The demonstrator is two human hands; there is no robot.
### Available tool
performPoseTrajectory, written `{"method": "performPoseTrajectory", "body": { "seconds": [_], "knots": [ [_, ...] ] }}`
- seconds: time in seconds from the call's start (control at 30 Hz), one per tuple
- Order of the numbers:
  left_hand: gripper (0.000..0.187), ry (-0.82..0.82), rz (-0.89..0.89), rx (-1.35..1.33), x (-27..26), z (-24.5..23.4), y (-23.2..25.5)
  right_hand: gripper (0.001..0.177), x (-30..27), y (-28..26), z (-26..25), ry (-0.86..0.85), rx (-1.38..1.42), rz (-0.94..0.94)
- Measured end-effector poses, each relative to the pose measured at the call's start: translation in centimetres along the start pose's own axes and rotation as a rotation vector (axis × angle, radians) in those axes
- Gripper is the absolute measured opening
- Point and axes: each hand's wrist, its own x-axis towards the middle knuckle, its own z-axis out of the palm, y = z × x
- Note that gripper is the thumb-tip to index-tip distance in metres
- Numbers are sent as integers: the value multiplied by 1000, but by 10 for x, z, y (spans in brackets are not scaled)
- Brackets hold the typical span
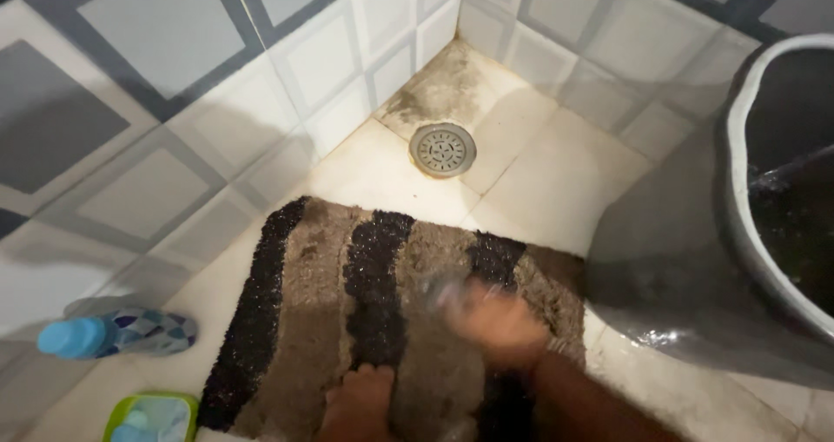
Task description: The person washes a striped rug on a tiled bathroom floor. They pour water from a bucket onto the rug, scrub it with a brush, apply soap, and rinse it repeatedly. The person also handles a bottle of liquid soap and a small container of soap.
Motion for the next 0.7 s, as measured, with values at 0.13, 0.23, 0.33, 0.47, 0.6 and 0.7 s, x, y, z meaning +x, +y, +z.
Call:
{"method": "performPoseTrajectory", "body": {
  "seconds": [0.13,0.23,0.33,0.47,0.6,0.7],
  "knots": [
    [81,-108,-36,-8,-7,-16,7,63,50,85,-27,-368,350,699],
    [82,-179,-30,-26,-5,-22,6,59,52,69,-58,-327,434,769],
    [86,-204,-27,-3,-1,-27,7,64,37,27,-78,-477,642,832],
    [91,-49,-33,64,-7,-10,10,56,2,-29,-56,-687,541,622],
    [88,-22,-42,34,-3,-3,8,53,-10,-13,-34,-779,223,581],
    [88,4,-22,52,-2,-5,6,61,3,47,-51,-544,347,880]
  ]
}}
